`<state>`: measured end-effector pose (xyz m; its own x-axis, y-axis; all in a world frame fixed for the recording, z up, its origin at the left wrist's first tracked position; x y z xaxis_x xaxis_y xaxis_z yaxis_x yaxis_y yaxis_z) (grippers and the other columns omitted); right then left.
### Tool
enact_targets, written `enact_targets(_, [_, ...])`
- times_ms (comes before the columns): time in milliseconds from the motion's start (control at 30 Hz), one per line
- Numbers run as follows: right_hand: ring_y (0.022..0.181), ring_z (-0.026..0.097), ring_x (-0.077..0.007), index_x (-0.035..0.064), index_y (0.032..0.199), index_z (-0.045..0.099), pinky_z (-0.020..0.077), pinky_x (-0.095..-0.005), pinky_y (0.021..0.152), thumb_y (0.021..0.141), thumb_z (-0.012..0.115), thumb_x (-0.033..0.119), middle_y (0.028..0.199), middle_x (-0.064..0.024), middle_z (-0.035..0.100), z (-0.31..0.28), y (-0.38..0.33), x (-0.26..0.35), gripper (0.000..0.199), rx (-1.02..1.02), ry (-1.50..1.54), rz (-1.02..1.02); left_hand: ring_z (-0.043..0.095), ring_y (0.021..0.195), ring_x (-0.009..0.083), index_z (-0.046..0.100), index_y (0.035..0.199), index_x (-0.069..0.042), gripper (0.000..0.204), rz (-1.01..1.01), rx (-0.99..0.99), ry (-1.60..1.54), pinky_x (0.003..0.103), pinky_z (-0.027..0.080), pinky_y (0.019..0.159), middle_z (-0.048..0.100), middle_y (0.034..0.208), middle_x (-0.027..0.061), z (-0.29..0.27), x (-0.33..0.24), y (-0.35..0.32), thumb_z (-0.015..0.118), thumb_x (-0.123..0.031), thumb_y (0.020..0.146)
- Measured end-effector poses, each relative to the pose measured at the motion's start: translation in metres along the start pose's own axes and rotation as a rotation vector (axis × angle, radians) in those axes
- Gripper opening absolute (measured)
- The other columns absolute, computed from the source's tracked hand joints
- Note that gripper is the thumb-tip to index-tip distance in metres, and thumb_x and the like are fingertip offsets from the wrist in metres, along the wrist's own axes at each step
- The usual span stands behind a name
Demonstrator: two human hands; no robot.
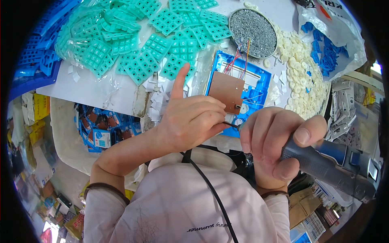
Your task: Assemble various plastic components and circuit boards onto a base using a hot glue gun.
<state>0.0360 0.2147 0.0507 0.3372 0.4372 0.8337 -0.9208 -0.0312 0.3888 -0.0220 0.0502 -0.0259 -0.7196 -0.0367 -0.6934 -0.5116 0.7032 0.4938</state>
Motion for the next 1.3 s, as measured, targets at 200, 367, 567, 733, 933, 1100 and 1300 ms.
enact_targets(200, [0.068, 0.056, -0.0166, 0.0088, 0.129, 0.047, 0.0540, -0.0374, 0.069, 0.094, 0.076, 0.011, 0.078, -0.0061, 0.060, -0.015, -0.010, -0.024, 0.046, -0.031, -0.146, -0.026, 0.071, 0.084, 0.0186, 0.064, 0.086, -0.013, 0.013, -0.140, -0.099, 0.237, 0.063, 0.018, 0.120, 0.072, 0.089, 0.0003, -0.030, 0.021, 0.000, 0.075, -0.018, 0.089])
enact_targets(367, [0.069, 0.058, -0.0171, 0.0081, 0.123, 0.046, 0.0554, -0.0372, 0.071, 0.095, 0.074, 0.008, 0.078, -0.0068, 0.060, -0.014, -0.007, -0.031, 0.039, -0.041, -0.185, -0.014, 0.061, 0.064, 0.0219, 0.059, 0.076, -0.012, 0.020, -0.150, -0.026, 0.135, 0.058, 0.026, 0.116, 0.057, 0.067, 0.0009, -0.037, 0.024, -0.009, 0.075, -0.016, 0.087])
enact_targets(567, [0.063, 0.059, -0.0178, 0.0041, 0.110, 0.050, 0.0524, -0.0327, 0.061, 0.090, 0.075, -0.001, 0.076, -0.0078, 0.060, -0.004, -0.007, -0.042, 0.032, -0.052, -0.292, -0.082, 0.064, 0.073, 0.0186, 0.060, 0.078, -0.014, 0.019, -0.159, -0.053, 0.088, 0.059, 0.022, 0.118, 0.062, 0.075, -0.0015, -0.025, 0.017, -0.006, 0.078, -0.015, 0.082])
enact_targets(733, [0.062, 0.058, -0.0180, 0.0032, 0.115, 0.051, 0.0505, -0.0323, 0.058, 0.091, 0.075, -0.001, 0.074, -0.0067, 0.059, -0.006, -0.007, -0.043, 0.034, -0.033, -0.278, -0.057, 0.069, 0.089, 0.0166, 0.065, 0.088, -0.015, 0.018, -0.117, -0.010, 0.137, 0.063, 0.014, 0.120, 0.069, 0.090, -0.0034, -0.013, 0.013, -0.008, 0.081, -0.014, 0.079])
enact_targets(933, [0.064, 0.057, -0.0182, 0.0081, 0.129, 0.050, 0.0511, -0.0358, 0.060, 0.091, 0.080, 0.017, 0.072, -0.0040, 0.059, -0.001, 0.011, -0.011, 0.049, 0.044, -0.005, -0.027, 0.071, 0.095, 0.0194, 0.068, 0.097, -0.015, 0.020, -0.082, -0.017, 0.107, 0.065, 0.007, 0.121, 0.073, 0.097, -0.0011, -0.008, 0.007, -0.005, 0.080, -0.012, 0.081])
enact_targets(1100, [0.064, 0.057, -0.0187, 0.0095, 0.128, 0.053, 0.0515, -0.0365, 0.062, 0.091, 0.080, 0.017, 0.073, -0.0038, 0.060, 0.004, 0.009, -0.011, 0.047, 0.033, -0.001, 0.001, 0.069, 0.091, 0.0124, 0.070, 0.085, -0.016, 0.021, -0.086, -0.072, 0.105, 0.067, 0.013, 0.120, 0.070, 0.088, -0.0058, -0.005, 0.002, -0.002, 0.086, -0.015, 0.071])
enact_targets(1300, [0.063, 0.055, -0.0169, 0.0120, 0.127, 0.053, 0.0491, -0.0348, 0.059, 0.092, 0.079, 0.024, 0.070, -0.0011, 0.057, 0.004, 0.015, -0.017, 0.045, 0.027, -0.059, -0.007, 0.068, 0.094, 0.0137, 0.070, 0.085, -0.015, 0.021, -0.050, -0.069, 0.153, 0.068, 0.012, 0.119, 0.070, 0.094, -0.0044, -0.009, 0.009, -0.004, 0.086, -0.019, 0.071])
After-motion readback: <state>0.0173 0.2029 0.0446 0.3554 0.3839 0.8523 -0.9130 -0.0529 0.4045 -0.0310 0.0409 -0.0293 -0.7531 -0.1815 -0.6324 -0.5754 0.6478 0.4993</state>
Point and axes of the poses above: each hand's wrist, its own y-axis towards the middle knuckle, its own z-axis out of the palm, x = y × z, the point moved 3 cm from there along y, towards the middle knuckle
